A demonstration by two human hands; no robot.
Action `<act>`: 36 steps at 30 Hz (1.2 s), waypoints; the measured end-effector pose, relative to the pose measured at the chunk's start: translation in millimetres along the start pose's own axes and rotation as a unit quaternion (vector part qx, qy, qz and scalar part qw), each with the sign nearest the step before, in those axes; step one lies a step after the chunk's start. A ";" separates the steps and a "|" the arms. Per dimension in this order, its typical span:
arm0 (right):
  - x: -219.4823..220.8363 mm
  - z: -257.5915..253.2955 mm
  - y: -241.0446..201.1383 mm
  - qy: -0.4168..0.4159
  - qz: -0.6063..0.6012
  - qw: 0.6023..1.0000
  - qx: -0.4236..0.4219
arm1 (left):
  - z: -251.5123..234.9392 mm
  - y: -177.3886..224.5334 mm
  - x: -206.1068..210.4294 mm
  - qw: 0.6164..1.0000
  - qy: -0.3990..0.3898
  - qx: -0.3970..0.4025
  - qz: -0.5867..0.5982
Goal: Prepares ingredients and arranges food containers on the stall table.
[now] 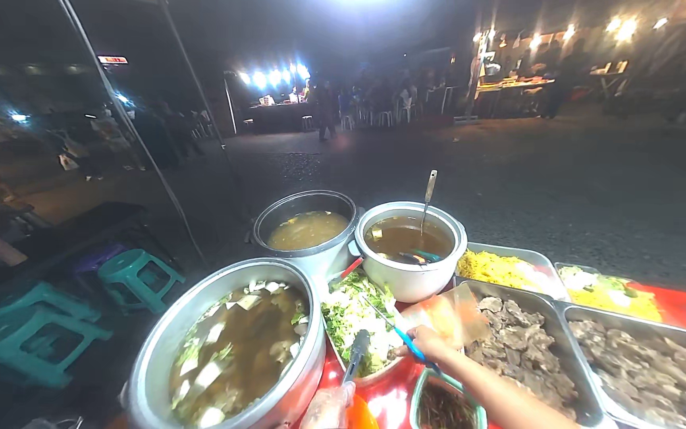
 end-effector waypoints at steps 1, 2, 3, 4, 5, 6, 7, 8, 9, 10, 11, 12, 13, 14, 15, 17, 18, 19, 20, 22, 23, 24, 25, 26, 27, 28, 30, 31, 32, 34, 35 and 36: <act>-2.4 -1.8 -2.5 0.008 0.049 0.999 -0.006 | 0.4 0.7 -1.7 0.999 0.017 0.004 -0.029; -5.5 -2.1 -6.1 0.007 0.083 0.996 -0.012 | 0.0 0.7 -3.5 0.997 0.030 0.013 -0.064; -7.6 -1.7 -9.3 0.002 0.097 0.995 -0.012 | 0.6 2.3 -5.4 0.993 0.042 0.020 -0.105; -8.0 -1.9 -11.1 -0.003 0.091 0.996 -0.006 | -0.5 2.6 -5.4 0.988 0.061 0.036 -0.140; -7.4 -3.4 -11.2 -0.005 0.065 0.998 0.004 | -5.4 1.3 -3.2 0.982 0.089 0.062 -0.156; -6.6 -4.1 -11.0 -0.002 0.021 1.000 0.014 | -8.3 6.1 -1.3 0.975 0.107 0.082 -0.177; -6.0 -4.1 -10.9 0.006 -0.029 0.999 0.023 | -10.3 16.7 1.0 0.967 0.119 0.095 -0.205; -6.0 -4.3 -11.1 0.020 -0.078 0.996 0.030 | -13.9 30.6 4.4 0.958 0.127 0.102 -0.236; -6.5 -3.6 -11.7 0.037 -0.117 0.992 0.033 | -19.3 46.7 8.5 0.950 0.129 0.101 -0.264; -7.8 -0.9 -12.6 0.049 -0.148 0.987 0.033 | -27.3 63.2 13.1 0.944 0.124 0.094 -0.292; -9.6 4.0 -13.7 0.056 -0.168 0.984 0.032 | -37.9 78.2 18.1 0.939 0.119 0.086 -0.312; -11.6 10.3 -14.7 0.058 -0.182 0.981 0.032 | -49.6 92.3 22.7 0.936 0.110 0.080 -0.324; -12.7 18.0 -14.4 0.058 -0.189 0.980 0.033 | -63.3 104.1 27.5 0.934 0.101 0.077 -0.332; -13.1 26.5 -12.5 0.056 -0.191 0.979 0.032 | -79.2 113.7 32.7 0.932 0.094 0.077 -0.341; -13.8 34.8 -9.0 0.054 -0.188 0.980 0.029 | -96.3 122.0 38.2 0.929 0.087 0.079 -0.350; -14.7 48.6 2.5 0.048 -0.176 0.983 0.022 | -124.5 137.0 47.8 0.921 0.078 0.082 -0.373; -15.4 56.5 8.6 0.043 -0.172 0.984 0.016 | -132.9 143.0 51.8 0.916 0.072 0.082 -0.386; -15.7 63.6 15.7 0.041 -0.175 0.984 0.010 | -139.1 147.7 56.6 0.911 0.069 0.081 -0.400; -15.3 68.7 23.7 0.041 -0.187 0.982 0.006 | -145.1 150.6 61.3 0.904 0.068 0.082 -0.414; -13.2 75.4 39.0 0.045 -0.222 0.974 0.012 | -154.0 151.7 69.0 0.890 0.065 0.089 -0.442; -13.9 76.8 44.8 0.042 -0.233 0.971 0.020 | -157.7 150.1 70.1 0.893 0.072 0.088 -0.435; -15.1 78.5 48.4 0.040 -0.242 0.969 0.028 | -159.4 146.2 68.8 0.901 0.083 0.085 -0.417; -15.0 79.3 52.0 0.043 -0.250 0.967 0.036 | -159.2 139.3 66.1 0.909 0.096 0.082 -0.397; -14.9 78.9 54.0 0.043 -0.261 0.964 0.043 | -156.1 131.1 61.9 0.917 0.109 0.078 -0.376; -13.3 75.5 55.7 0.041 -0.275 0.959 0.046 | -149.6 122.9 56.7 0.925 0.124 0.073 -0.353; -10.1 70.2 56.7 0.034 -0.293 0.954 0.046 | -141.9 113.4 51.7 0.932 0.140 0.067 -0.326; 1.1 57.5 55.0 0.002 -0.334 0.941 0.050 | -122.4 91.2 42.4 0.944 0.158 0.058 -0.285; 6.7 53.0 50.5 -0.029 -0.350 0.934 0.061 | -110.1 79.5 37.6 0.952 0.160 0.059 -0.254; 12.5 50.1 44.2 -0.062 -0.369 0.924 0.080 | -99.2 66.4 33.8 0.962 0.163 0.066 -0.208; 26.5 44.6 30.3 -0.133 -0.413 0.891 0.131 | -85.4 38.8 30.9 0.981 0.160 0.073 -0.079; 33.4 42.6 23.3 -0.167 -0.434 0.872 0.153 | -79.9 28.1 30.2 0.989 0.137 0.058 0.007; 39.0 42.1 16.6 -0.201 -0.445 0.856 0.169 | -74.1 20.3 28.7 0.989 0.105 0.026 0.097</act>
Point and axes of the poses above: each hand's wrist, its own z-axis away from the middle knuckle, its own x-axis out of the palm, y = z × x, the point moved 1 cm from there along -z, towards the middle knuckle, and after that the axes turned 9 degrees about y, right-handed, at the moved point
